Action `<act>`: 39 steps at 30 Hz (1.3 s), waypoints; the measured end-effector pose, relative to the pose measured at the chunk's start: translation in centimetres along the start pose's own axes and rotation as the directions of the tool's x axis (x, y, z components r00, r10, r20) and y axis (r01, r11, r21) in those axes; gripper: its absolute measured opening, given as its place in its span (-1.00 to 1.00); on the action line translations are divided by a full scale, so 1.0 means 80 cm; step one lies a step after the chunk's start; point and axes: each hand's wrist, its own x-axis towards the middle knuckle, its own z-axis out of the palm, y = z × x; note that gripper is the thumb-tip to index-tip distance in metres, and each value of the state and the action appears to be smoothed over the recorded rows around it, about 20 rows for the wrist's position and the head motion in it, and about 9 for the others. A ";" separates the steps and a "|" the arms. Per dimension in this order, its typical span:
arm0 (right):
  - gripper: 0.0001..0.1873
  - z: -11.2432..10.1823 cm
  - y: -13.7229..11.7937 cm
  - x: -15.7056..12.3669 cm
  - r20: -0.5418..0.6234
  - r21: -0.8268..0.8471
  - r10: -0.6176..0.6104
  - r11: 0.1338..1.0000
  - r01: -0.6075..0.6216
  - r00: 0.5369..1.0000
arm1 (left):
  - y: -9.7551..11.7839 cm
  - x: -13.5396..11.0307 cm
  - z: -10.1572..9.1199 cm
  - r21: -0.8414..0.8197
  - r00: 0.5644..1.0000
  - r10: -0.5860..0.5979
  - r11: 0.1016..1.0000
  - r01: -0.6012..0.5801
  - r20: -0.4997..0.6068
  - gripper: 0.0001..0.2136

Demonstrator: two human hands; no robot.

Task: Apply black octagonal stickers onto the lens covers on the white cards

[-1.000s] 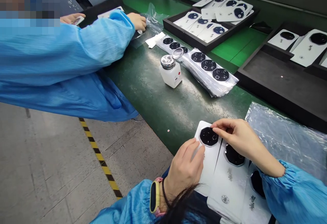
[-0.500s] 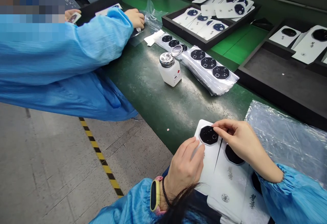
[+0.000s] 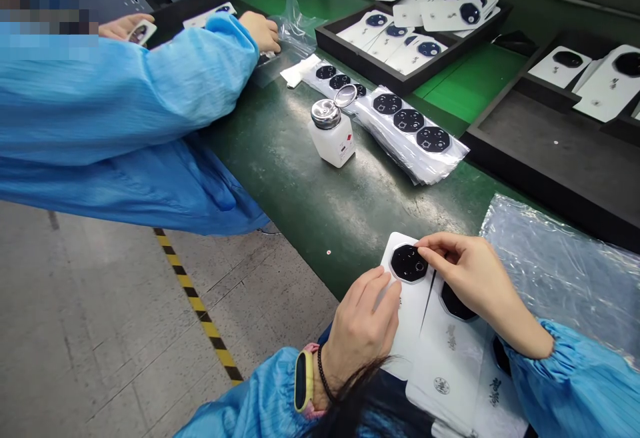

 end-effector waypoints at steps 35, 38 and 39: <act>-0.80 0.010 0.015 -0.011 -0.109 -0.303 -0.406 0.883 0.358 0.908 | 0.002 -0.003 0.000 0.092 0.999 -0.017 0.996 0.013 0.045 -0.73; -0.79 0.012 0.017 -0.014 -0.106 -0.359 -0.455 0.847 0.392 0.884 | 0.002 -0.004 -0.001 0.089 0.998 -0.018 0.996 0.012 0.060 -0.72; -0.78 0.013 0.018 -0.015 -0.106 -0.379 -0.470 0.834 0.401 0.876 | 0.002 -0.003 -0.002 0.089 0.998 -0.017 0.996 0.011 0.065 -0.72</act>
